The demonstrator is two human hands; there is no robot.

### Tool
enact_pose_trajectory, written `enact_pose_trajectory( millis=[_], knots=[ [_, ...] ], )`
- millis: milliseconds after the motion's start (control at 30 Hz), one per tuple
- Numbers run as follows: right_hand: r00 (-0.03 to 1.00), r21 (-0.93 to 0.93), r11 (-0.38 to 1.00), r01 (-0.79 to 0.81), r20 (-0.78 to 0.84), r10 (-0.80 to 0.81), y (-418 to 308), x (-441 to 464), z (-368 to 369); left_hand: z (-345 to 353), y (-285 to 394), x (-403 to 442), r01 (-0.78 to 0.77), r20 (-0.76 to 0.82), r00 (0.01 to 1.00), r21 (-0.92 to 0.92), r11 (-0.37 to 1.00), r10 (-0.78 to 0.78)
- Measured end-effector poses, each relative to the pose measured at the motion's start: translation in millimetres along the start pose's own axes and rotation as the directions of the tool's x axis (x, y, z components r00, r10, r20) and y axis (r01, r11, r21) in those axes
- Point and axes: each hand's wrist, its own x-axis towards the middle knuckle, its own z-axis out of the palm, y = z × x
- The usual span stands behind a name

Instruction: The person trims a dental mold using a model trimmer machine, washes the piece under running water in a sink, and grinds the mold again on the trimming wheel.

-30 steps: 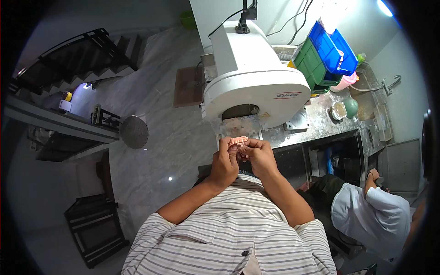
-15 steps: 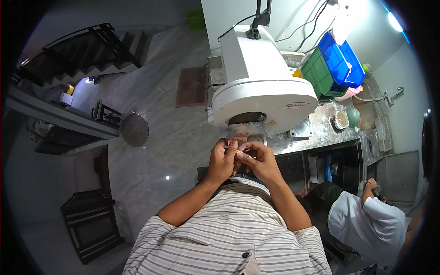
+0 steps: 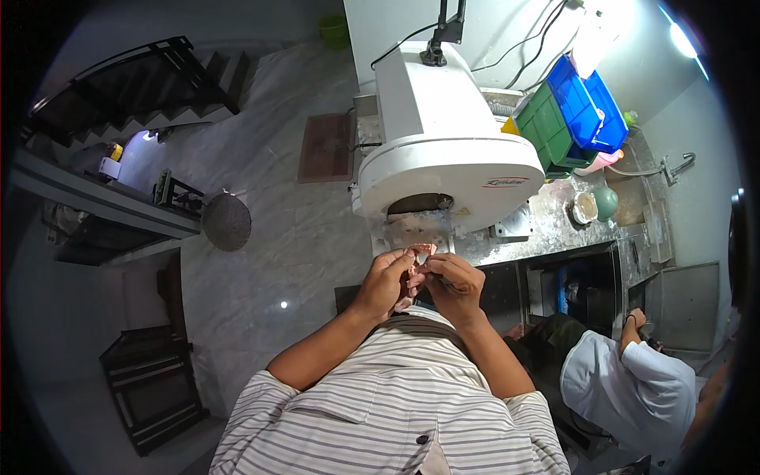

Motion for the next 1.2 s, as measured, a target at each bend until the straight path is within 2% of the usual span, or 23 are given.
enact_pose_trajectory(
  millis=[200, 300, 367, 400, 433, 467, 500, 567, 633, 667, 767, 867, 900, 933, 1033, 1067, 1100, 1167, 1200],
  knots=[
    [0.994, -0.08, 0.995, 0.058, -0.087, -0.065, 0, -4, -4, 13, -3, 2, 0.111, 0.005, 0.994, -0.076, 0.991, -0.11],
    [1.0, -0.053, 0.998, -0.015, -0.004, 0.015, 5, -5, -13, 17, -8, 4, 0.055, -0.038, 0.998, -0.106, 0.993, -0.059],
    [0.998, -0.001, 0.998, -0.064, 0.005, 0.064, 24, -12, -18, 25, -6, 1, -0.137, -0.152, 0.975, 0.158, 0.978, 0.161],
    [0.993, 0.044, 0.992, -0.117, 0.01, 0.116, 25, -11, -19, 24, -8, 1, -0.138, -0.158, 0.974, 0.155, 0.978, 0.162],
    [0.993, 0.045, 0.992, -0.116, 0.016, 0.115, 25, -11, -20, 22, -10, 3, -0.203, -0.145, 0.96, 0.237, 0.95, 0.241],
    [0.962, 0.129, 0.954, -0.271, -0.002, 0.273, 25, -10, -22, 20, -13, 6, -0.265, -0.125, 0.94, 0.316, 0.911, 0.317],
    [0.904, 0.214, 0.884, -0.416, -0.008, 0.427, 21, -6, -23, 18, -17, 7, -0.263, -0.129, 0.94, 0.313, 0.913, 0.315],
    [0.919, 0.148, 0.909, -0.39, -0.002, 0.394, 19, 1, -24, 16, -24, 9, -0.313, -0.106, 0.912, 0.441, 0.841, 0.395],
    [0.955, 0.008, 0.955, -0.297, 0.011, 0.297, 21, 2, -24, 17, -26, 10, -0.332, -0.105, 0.894, 0.495, 0.803, 0.435],
    [0.955, 0.008, 0.955, -0.297, 0.011, 0.297, 22, 2, -22, 17, -26, 10, -0.351, -0.102, 0.874, 0.546, 0.761, 0.476],
    [0.947, 0.034, 0.947, -0.32, 0.008, 0.32, 22, 2, -15, 16, -28, 11, -0.346, -0.116, 0.864, 0.573, 0.743, 0.491],
    [0.939, -0.046, 0.938, -0.343, 0.004, 0.344, 12, 7, -13, 17, -29, 10, -0.351, -0.127, 0.856, 0.569, 0.744, 0.501],
    [0.955, -0.122, 0.947, -0.296, -0.001, 0.298, 9, 9, -13, 17, -30, 10, -0.354, -0.125, 0.855, 0.57, 0.742, 0.504],
    [0.968, -0.198, 0.949, -0.245, -0.004, 0.249, 8, 12, -13, 16, -31, 10, -0.341, -0.147, 0.859, 0.551, 0.762, 0.49],
    [0.972, -0.149, 0.961, -0.233, -0.035, 0.231, 15, 12, -10, 14, -30, 11, -0.325, -0.164, 0.88, 0.478, 0.816, 0.447],
    [0.964, -0.182, 0.949, -0.256, 0.03, 0.266, 19, 11, -13, 13, -28, 12, -0.312, -0.161, 0.898, 0.421, 0.851, 0.409],
    [0.967, -0.184, 0.952, -0.246, 0.024, 0.254, 19, 10, -15, 11, -25, 14, -0.323, -0.152, 0.895, 0.424, 0.846, 0.418],
    [0.892, -0.035, 0.896, -0.442, 0.083, 0.444, 19, 10, -16, 7, -17, 15, -0.298, -0.084, 0.93, 0.395, 0.869, 0.357],
    [0.861, 0.083, 0.861, -0.503, 0.135, 0.49, 9, 15, -19, 2, -15, 18, -0.334, -0.041, 0.921, 0.426, 0.841, 0.387]
  ],
)
